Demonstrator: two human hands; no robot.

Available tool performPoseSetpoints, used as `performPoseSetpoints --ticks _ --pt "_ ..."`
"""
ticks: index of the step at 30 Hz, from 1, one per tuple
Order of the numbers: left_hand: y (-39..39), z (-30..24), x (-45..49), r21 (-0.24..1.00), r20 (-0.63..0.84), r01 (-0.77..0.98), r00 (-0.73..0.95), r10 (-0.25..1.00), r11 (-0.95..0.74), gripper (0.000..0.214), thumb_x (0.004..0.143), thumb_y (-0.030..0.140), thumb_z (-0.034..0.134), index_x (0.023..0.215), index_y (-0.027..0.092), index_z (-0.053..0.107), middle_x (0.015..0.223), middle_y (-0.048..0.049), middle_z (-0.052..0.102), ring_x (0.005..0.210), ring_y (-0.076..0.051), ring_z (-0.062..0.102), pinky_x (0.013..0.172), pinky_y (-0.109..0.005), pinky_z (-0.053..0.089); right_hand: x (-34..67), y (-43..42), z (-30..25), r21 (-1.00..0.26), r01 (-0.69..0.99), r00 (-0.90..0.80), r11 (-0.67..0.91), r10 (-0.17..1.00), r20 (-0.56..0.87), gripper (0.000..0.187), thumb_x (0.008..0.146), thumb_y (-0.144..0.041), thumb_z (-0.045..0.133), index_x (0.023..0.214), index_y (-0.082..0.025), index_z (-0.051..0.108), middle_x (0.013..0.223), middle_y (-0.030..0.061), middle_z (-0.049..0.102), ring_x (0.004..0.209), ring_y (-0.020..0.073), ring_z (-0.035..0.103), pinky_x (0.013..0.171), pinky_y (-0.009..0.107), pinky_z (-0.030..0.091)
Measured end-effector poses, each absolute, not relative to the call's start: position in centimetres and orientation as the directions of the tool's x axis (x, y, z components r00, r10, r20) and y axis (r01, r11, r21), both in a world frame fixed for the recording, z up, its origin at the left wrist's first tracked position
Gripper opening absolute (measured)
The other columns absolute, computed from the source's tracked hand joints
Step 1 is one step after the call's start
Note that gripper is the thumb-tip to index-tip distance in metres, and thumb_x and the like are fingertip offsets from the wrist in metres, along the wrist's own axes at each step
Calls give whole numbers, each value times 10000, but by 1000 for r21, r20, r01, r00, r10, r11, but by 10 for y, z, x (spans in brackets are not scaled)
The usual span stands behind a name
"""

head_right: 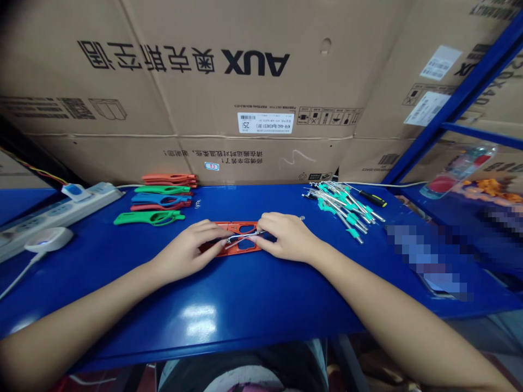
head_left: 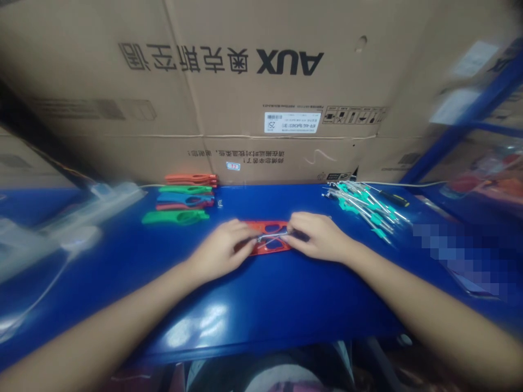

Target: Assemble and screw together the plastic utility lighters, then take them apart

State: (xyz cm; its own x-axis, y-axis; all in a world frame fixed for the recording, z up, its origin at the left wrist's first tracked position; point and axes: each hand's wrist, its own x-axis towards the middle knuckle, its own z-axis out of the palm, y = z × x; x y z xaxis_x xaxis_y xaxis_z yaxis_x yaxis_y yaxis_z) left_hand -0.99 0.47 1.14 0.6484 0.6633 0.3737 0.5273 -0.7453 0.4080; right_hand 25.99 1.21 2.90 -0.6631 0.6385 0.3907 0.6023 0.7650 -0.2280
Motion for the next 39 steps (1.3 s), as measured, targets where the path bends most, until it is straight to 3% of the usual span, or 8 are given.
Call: performPoseSetpoints --ticks 6,11,18,25,31,39 --pt "4 7 -10 447 384 516 627 678 -731 329 1012 252 482 1299 231 640 1185 -94 721 1053 -235 652 935 -412 523 260 12 29 -216 601 -645 769 627 437 318 997 -407 500 753 -205 535 736 13 581 659 139 498 594 256 333" --pt "2 6 -9 572 358 507 553 752 -645 329 1017 295 481 1290 239 655 1224 -79 715 1083 -225 662 952 -379 531 261 12 29 -221 604 -610 766 623 489 272 999 -373 499 792 -207 559 762 24 600 677 145 511 622 263 363" --pt "3 6 -7 676 323 452 529 785 -582 296 1006 348 513 947 217 772 971 -41 778 925 -204 692 865 -345 536 261 14 28 -203 602 -609 773 608 510 369 961 -455 566 697 -209 491 682 1 547 620 133 454 577 257 305" --pt "4 4 -7 725 271 438 528 805 -531 246 971 357 580 938 223 784 921 -35 783 894 -203 687 815 -331 535 260 14 28 -217 585 -628 782 605 489 370 975 -436 541 693 -199 505 687 8 559 632 133 460 584 262 313" --pt "7 8 -12 697 244 494 520 819 -521 225 929 361 631 1024 227 784 993 -49 775 948 -217 679 844 -341 534 263 15 31 -176 577 -687 798 590 424 307 984 -393 536 755 -191 565 752 14 608 723 148 528 647 269 368" --pt "6 10 -14 644 242 552 510 825 -530 190 889 280 680 1028 216 793 973 -59 757 888 -201 689 810 -319 538 271 11 39 -172 576 -764 799 601 235 186 981 -355 551 899 -200 614 877 8 635 743 130 553 611 245 346"
